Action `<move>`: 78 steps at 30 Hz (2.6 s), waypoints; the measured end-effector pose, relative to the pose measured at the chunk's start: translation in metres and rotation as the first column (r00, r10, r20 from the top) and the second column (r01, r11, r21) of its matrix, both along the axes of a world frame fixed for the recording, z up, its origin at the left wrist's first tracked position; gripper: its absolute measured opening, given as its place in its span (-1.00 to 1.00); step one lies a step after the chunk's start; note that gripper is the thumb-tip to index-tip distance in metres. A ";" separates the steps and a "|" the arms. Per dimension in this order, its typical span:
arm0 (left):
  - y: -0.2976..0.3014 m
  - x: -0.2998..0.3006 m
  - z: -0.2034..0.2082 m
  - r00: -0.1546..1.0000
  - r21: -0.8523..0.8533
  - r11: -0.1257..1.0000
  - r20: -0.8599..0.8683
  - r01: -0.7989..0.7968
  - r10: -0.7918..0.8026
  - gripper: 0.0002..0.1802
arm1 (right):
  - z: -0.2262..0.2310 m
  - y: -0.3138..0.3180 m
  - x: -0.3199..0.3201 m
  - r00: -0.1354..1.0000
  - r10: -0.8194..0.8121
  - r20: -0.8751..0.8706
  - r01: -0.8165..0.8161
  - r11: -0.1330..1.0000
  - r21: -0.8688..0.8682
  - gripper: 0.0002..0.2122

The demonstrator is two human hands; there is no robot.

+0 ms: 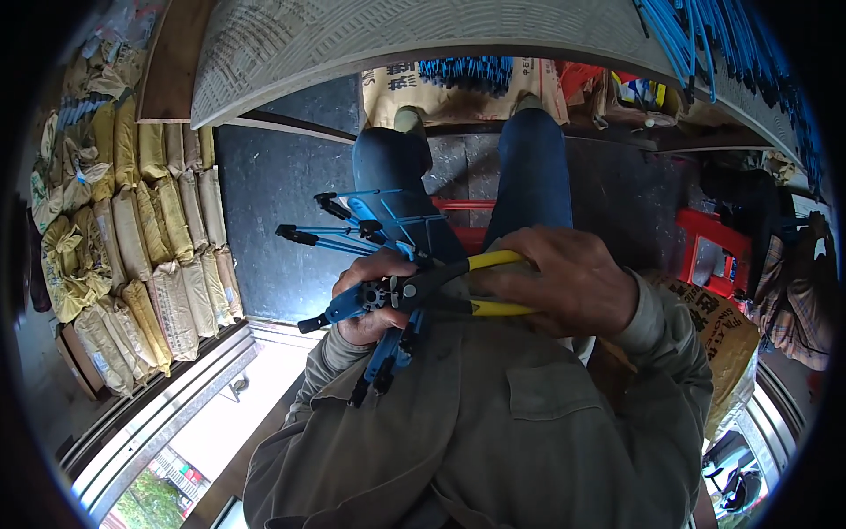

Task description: The person assembles blue plastic tubes and black connectors into units on a production line.

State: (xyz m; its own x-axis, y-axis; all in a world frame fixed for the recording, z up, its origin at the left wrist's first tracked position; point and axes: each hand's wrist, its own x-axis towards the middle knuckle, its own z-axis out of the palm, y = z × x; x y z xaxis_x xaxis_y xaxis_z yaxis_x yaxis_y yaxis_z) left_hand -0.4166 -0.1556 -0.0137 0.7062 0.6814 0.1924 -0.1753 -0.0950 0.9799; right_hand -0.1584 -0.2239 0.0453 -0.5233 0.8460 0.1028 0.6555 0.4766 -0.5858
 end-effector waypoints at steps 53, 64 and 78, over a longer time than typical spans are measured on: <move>0.011 0.004 -0.003 0.999 0.095 0.995 0.036 0.010 -0.014 -0.48 | -0.003 -0.010 -0.001 0.991 -0.027 -0.129 -0.015 0.948 -0.317 -0.82; 0.002 -0.003 -0.009 0.995 0.175 0.980 0.031 -0.094 0.090 -0.48 | 0.035 0.013 -0.013 0.874 -0.128 0.469 -0.060 0.930 0.364 -0.84; 0.004 -0.001 -0.007 0.995 0.158 0.983 0.041 -0.095 0.089 -0.54 | 0.020 0.014 -0.013 0.928 -0.140 0.344 -0.011 0.916 0.402 -0.89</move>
State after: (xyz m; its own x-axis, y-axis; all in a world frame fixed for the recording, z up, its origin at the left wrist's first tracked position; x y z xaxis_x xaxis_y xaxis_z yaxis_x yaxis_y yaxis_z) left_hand -0.4179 -0.1521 -0.0212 0.6332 0.7020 0.3261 -0.1911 -0.2665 0.9447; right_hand -0.1716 -0.2098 0.0649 -0.5330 0.8092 0.2471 0.8211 0.5652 -0.0796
